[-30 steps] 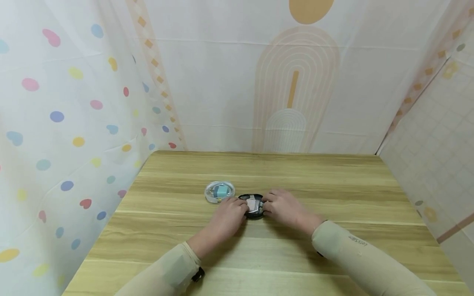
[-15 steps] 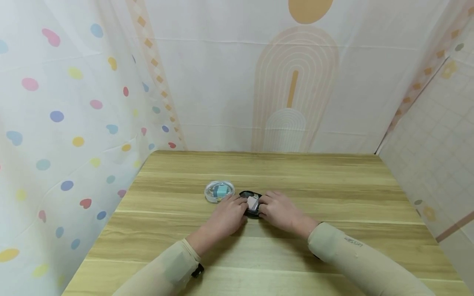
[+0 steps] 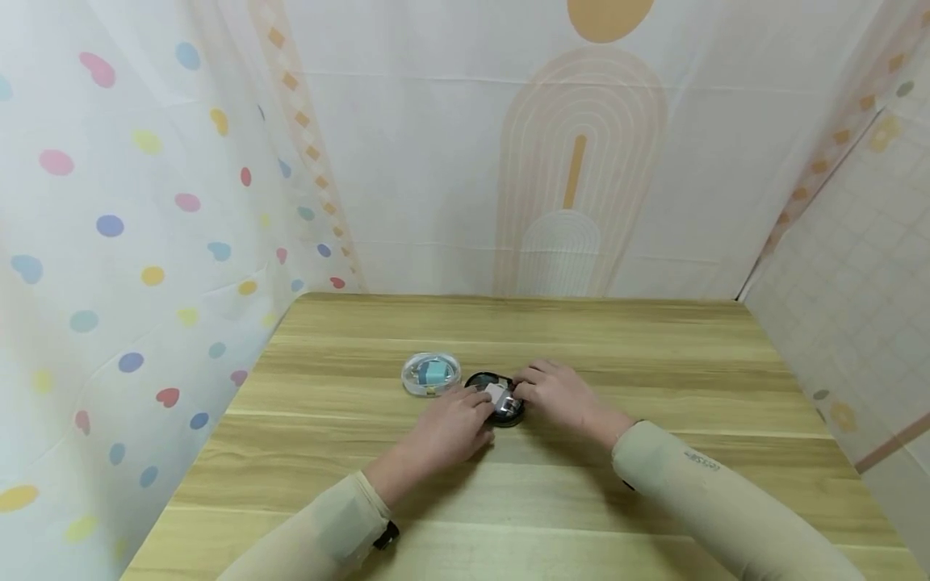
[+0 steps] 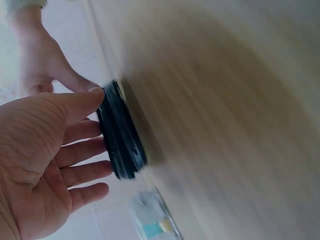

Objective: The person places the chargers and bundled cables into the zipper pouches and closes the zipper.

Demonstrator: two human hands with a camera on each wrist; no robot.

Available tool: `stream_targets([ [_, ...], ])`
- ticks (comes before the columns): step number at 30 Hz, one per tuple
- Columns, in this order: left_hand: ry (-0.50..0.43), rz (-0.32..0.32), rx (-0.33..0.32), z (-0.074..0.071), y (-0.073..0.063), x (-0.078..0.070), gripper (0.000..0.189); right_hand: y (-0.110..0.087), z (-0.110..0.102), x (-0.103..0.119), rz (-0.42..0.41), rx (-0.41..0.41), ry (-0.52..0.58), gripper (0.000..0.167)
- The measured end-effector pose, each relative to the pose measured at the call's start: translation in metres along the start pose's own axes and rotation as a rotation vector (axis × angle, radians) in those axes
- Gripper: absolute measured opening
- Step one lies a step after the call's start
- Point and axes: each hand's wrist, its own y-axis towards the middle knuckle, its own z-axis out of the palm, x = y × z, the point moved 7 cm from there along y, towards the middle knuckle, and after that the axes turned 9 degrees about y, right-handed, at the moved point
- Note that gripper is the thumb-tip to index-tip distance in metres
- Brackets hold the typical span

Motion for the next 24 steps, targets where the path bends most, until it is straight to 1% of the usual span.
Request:
stream_targets([
  [3, 0.023, 0.02, 0.013, -0.004, -0.002, -0.009, 0.042, 0.0, 0.001, -0.002, -0.006, 0.0, -0.018, 0.024],
  [6, 0.029, 0.012, 0.045, -0.004, -0.003, -0.015, 0.045, 0.0, 0.0, -0.003, -0.009, -0.006, -0.019, 0.023],
  [9, 0.021, -0.005, 0.067, -0.004, -0.005, -0.016, 0.048, -0.001, 0.001, -0.003, -0.008, 0.0, -0.009, 0.022],
  [16, -0.019, -0.011, 0.087, -0.002, -0.003, -0.015, 0.05, -0.005, 0.003, -0.004, -0.012, 0.012, -0.026, 0.021],
  [20, -0.032, -0.013, 0.098, 0.0, -0.001, -0.011, 0.054, -0.007, 0.003, -0.004, 0.011, 0.01, -0.03, 0.021],
  [24, -0.076, -0.024, 0.116, 0.003, 0.004, -0.006, 0.056, -0.008, 0.003, -0.004, 0.045, 0.015, -0.016, 0.021],
])
